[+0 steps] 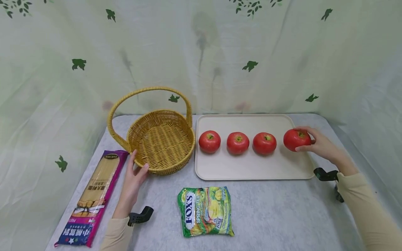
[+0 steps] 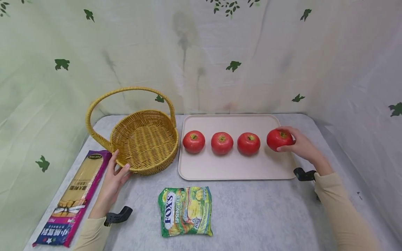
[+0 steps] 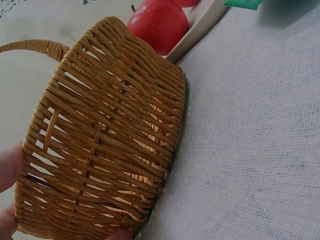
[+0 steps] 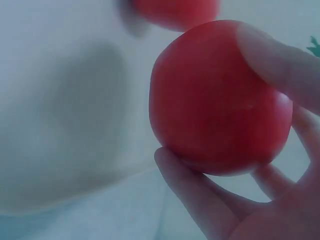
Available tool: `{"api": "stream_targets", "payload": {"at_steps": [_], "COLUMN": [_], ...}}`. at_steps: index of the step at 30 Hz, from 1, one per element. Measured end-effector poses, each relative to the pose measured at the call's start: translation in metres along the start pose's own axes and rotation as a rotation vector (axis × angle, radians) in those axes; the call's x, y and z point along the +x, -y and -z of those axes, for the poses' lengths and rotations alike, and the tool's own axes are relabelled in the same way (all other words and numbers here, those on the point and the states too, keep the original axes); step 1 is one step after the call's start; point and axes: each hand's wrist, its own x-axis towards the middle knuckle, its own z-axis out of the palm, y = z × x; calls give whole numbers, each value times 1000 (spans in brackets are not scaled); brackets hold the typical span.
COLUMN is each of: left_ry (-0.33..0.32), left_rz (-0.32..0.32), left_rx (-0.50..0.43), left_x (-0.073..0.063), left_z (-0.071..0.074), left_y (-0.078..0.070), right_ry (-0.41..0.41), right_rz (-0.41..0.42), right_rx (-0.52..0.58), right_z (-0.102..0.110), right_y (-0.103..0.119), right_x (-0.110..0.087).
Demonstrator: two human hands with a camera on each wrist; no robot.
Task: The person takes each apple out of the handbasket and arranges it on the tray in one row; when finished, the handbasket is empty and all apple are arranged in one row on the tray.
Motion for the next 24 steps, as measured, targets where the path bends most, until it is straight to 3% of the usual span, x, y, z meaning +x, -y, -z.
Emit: {"api": "stream_targets", "payload": {"at_steps": [10, 15, 20, 24], "left_ry": [4, 18, 22, 9], "left_rz": [6, 3, 11, 47], "left_rx": [-3, -10, -3, 17], "left_x": [2, 3, 3, 0], "left_z": [0, -2, -1, -1], "left_y": [1, 1, -3, -14], "right_ry": [-6, 20, 56, 48], "right_rz": [37, -2, -30, -32], "right_rx": [-80, -46, -12, -25], "right_z": [-21, -25, -26, -24], "right_y": [-17, -21, -18, -9], "right_x": [16, 17, 15, 14]}}
